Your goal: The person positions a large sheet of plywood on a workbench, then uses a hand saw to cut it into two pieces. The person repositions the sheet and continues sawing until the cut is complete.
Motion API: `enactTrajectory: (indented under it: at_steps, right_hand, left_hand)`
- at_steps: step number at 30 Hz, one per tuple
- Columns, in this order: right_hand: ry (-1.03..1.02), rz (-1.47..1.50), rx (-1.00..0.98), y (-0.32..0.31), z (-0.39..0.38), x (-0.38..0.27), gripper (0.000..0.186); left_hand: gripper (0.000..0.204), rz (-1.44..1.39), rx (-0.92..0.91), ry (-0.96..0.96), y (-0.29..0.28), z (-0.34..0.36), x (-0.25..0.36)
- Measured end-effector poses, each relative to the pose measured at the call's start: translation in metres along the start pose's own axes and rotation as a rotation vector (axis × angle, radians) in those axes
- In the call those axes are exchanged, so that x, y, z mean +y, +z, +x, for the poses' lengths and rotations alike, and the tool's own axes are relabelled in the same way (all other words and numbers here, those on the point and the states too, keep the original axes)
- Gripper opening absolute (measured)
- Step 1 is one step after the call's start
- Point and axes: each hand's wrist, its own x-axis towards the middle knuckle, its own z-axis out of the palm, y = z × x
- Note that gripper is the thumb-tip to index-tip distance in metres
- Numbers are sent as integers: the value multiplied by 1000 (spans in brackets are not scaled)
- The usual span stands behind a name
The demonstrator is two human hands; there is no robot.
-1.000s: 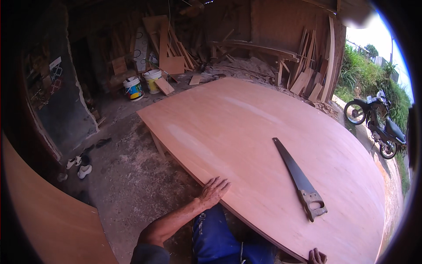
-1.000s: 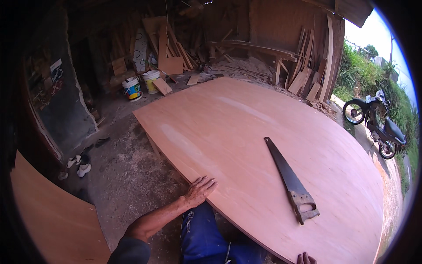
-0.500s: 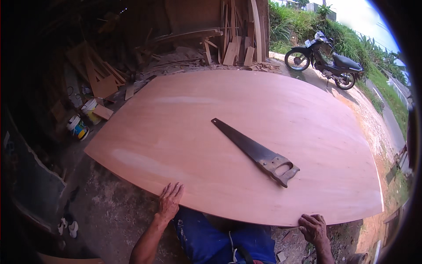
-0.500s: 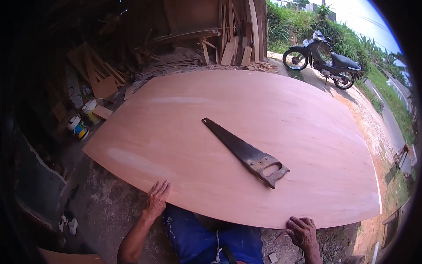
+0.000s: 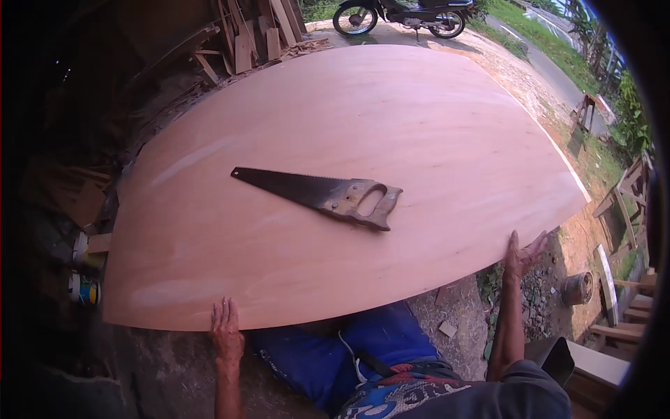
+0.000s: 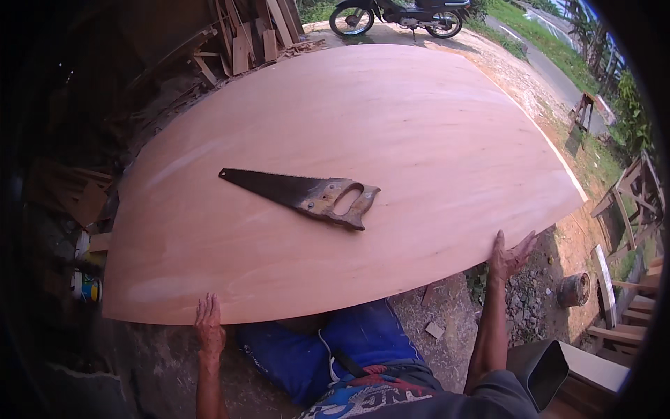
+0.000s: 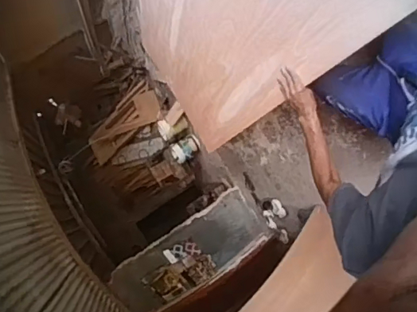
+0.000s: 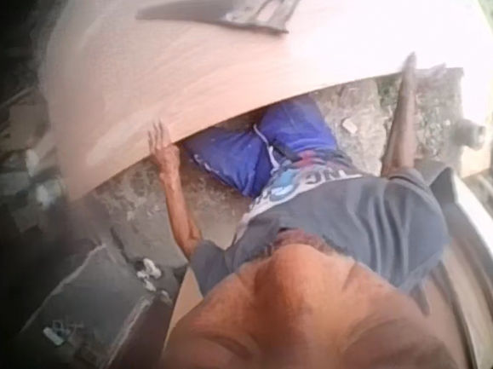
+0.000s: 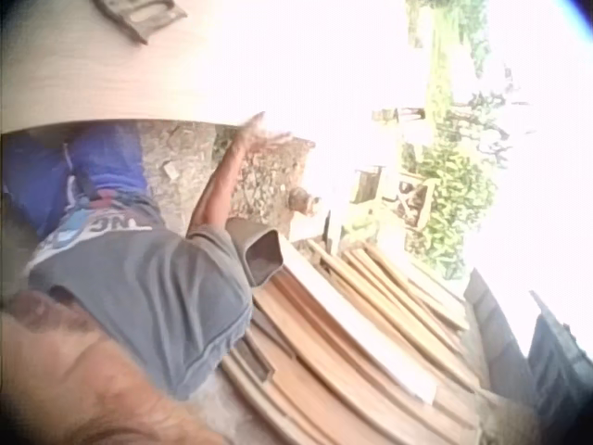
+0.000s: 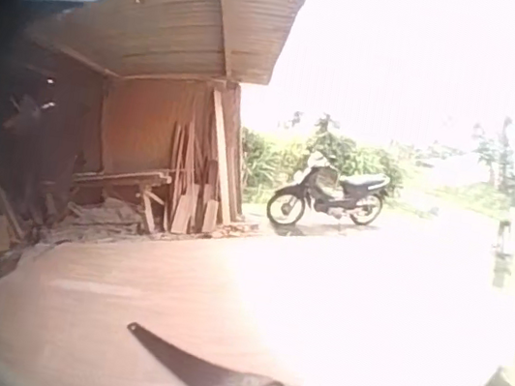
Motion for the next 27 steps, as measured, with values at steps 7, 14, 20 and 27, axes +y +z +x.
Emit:
enactTrajectory:
  at_steps: [7,14,20,27]
  right_hand:
    - [955,1552,-523,13,-28,-5,56]
    - [907,1636,-578,26,-27,-11,54]
    - [937,1679,-714,13,-17,33,57]
    - [277,1259,-574,24,-7,75,95]
  left_hand:
    - [73,25,-52,62,6,0,6]
    - [71,44,-82,38,-7,-7,3]
    - [65,20,-14,33,-1,5,23]
    - [71,-20,-249,95,-36,0,32]
